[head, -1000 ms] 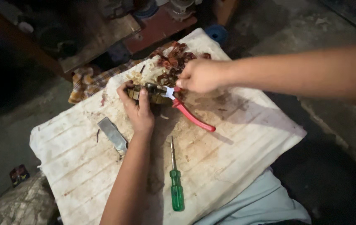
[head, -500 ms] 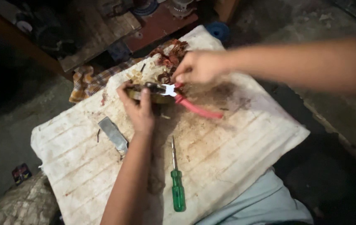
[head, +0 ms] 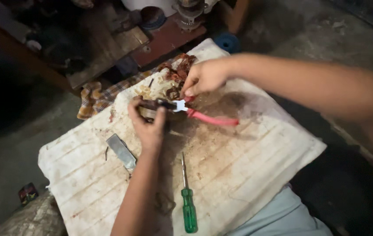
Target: The person disassembles a fan motor by using pliers to pull out copper wiring and using a screwdriver to pry internal components.
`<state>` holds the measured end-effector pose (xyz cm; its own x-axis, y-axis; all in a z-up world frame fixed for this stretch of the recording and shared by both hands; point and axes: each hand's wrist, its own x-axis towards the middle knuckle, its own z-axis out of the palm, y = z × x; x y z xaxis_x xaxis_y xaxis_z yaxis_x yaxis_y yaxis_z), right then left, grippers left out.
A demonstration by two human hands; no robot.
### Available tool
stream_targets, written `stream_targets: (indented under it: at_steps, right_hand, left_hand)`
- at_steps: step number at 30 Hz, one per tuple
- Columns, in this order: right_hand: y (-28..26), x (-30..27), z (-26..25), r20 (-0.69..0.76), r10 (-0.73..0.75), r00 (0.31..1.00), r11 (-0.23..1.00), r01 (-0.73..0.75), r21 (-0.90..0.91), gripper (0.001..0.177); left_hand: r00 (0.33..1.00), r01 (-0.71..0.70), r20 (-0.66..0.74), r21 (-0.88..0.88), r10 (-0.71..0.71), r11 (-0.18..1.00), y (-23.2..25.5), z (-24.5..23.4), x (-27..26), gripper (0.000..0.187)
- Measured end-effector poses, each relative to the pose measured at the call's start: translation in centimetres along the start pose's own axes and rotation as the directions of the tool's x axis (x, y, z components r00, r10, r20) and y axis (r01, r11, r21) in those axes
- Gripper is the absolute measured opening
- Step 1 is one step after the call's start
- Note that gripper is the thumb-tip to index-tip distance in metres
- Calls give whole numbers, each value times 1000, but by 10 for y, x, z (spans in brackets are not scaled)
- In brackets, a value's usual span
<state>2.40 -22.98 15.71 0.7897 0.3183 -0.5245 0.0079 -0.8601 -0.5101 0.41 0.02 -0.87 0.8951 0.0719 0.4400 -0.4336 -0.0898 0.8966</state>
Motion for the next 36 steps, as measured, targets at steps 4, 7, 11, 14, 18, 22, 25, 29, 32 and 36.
stream_targets:
  at_steps: [4, 7, 11, 14, 18, 22, 25, 29, 32, 36]
  right_hand:
    - [-9, -2, -4, 101, 38, 994, 995, -29, -91, 29]
    - [-19, -29, 31, -236, 60, 970, 992, -83, -92, 29]
    - [-17, -56, 66, -517, -271, 812, 961, 195, -198, 29]
    - [-17, -64, 85, -556, -150, 818, 988, 101, -118, 30]
    - [-14, -66, 100, -618, -150, 771, 988, 135, -72, 32]
    - [-16, -66, 107, -616, -55, 786, 996, 89, 24, 26]
    - [-7, -65, 118, -723, -188, 664, 970, 243, -29, 25]
    - [-4, -62, 132, -765, -140, 629, 948, 308, 80, 33]
    - [4, -68, 131, -688, -56, 723, 958, 233, 168, 35]
    - [15, -71, 125, -711, -103, 695, 870, 409, 274, 52]
  left_hand:
    - [964, -264, 85, 176, 252, 948, 1, 2, -7, 62]
    - [995, -15, -97, 65, 21, 998, -7, 7, -3, 58]
    - [981, -183, -46, 126, 190, 975, -2, 3, -1, 57]
    - [981, -192, -1, 123, 194, 974, 0, 3, -2, 55]
    - [983, -178, -13, 104, 180, 978, 1, 2, -3, 55]
    - [980, -195, -22, 103, 199, 975, -1, 3, -2, 55]
    - [988, -149, -22, 77, 151, 986, -2, 7, 0, 58]
    - [972, -233, 64, 108, 227, 967, 0, 0, 2, 64]
    - [971, -232, 88, 113, 223, 966, -2, -4, 1, 63]
    - [969, -245, 72, 132, 237, 960, -2, -5, 2, 61]
